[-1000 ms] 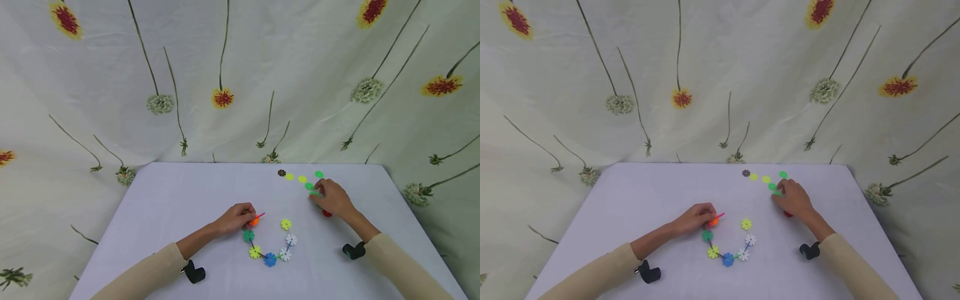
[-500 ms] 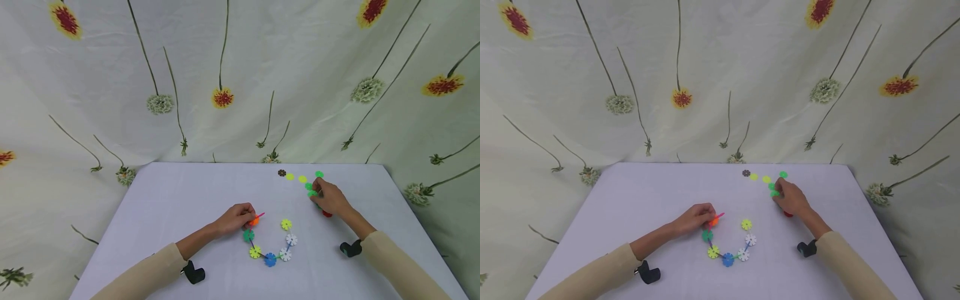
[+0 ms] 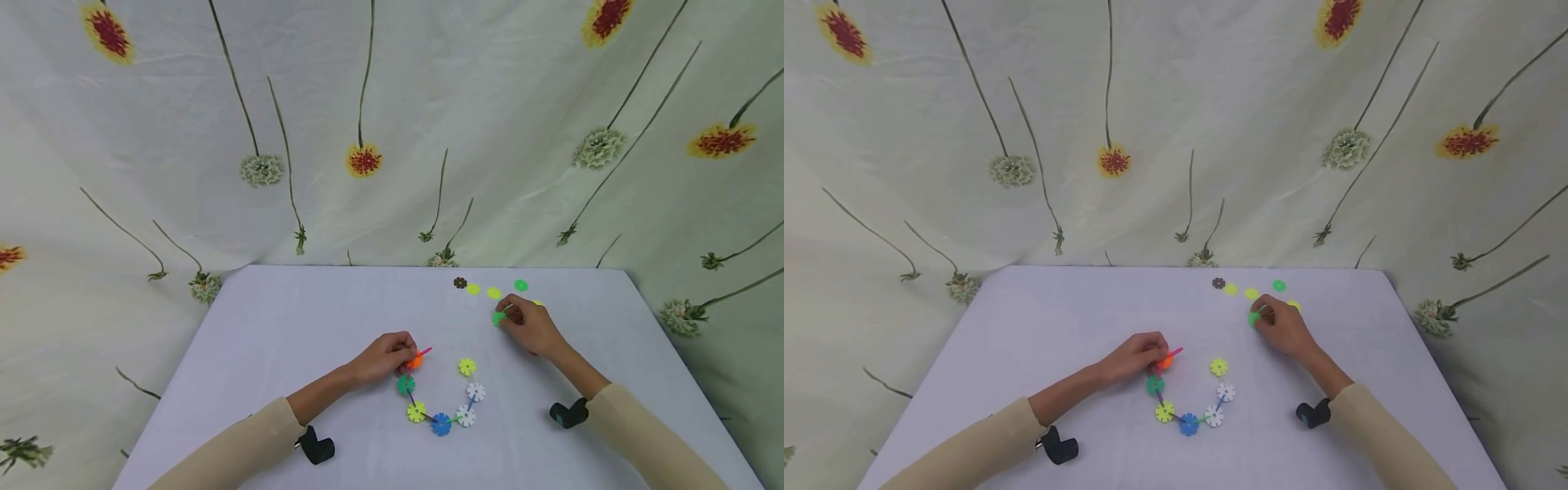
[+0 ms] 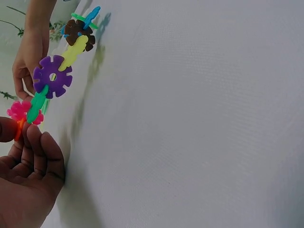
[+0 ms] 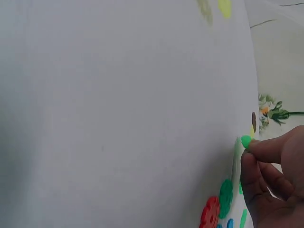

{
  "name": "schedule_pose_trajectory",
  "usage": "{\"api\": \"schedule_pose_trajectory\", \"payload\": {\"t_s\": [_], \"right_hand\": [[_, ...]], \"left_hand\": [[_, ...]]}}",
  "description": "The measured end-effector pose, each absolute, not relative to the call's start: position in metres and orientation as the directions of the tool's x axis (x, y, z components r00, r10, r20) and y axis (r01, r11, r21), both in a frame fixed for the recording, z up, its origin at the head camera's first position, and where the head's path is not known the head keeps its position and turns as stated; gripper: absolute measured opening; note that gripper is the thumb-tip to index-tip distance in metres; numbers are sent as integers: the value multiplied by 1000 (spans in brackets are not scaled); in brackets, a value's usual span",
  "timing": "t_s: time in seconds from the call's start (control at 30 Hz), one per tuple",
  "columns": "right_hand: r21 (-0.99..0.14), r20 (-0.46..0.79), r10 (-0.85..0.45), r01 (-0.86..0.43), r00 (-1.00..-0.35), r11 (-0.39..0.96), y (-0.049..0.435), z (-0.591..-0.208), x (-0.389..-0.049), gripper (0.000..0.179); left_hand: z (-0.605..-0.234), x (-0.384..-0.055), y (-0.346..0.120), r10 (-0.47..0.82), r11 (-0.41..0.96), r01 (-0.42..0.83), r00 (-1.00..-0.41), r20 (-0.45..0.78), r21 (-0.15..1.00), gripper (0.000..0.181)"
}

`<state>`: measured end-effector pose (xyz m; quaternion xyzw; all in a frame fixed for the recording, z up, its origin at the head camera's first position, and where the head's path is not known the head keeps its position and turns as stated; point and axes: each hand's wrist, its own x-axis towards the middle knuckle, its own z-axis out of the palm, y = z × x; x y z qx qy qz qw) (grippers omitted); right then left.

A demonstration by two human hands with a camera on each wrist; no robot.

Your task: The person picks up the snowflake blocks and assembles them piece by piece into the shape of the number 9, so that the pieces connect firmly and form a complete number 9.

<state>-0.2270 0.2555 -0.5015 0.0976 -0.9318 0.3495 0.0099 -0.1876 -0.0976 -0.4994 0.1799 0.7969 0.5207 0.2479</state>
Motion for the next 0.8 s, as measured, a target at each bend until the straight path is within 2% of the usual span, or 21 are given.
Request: {"api": "schedule_pose_trajectory", "payload": {"t_s": [0.23,0.43,0.6,0.8], "right_hand": [[-790,32,-264,-186,-964,583,229,-503,-221,18],[-888,-30,-381,-150,-924,434,205,-497,-211,21],[-935,-29,-468,-141,-883,324,189,-493,-204,24],[-955,-10,-524,-147,-852,259,177,-492,-200,23]], "left_hand": [[-500,-188,-97,551,389,34,-810,-203,921,19],[-499,-188,-97,548,387,24,-810,-209,922,20],[-499,-188,-97,548,379,17,-810,-210,925,21],[-500,-189,-97,554,369,20,-807,-203,929,21]]}}
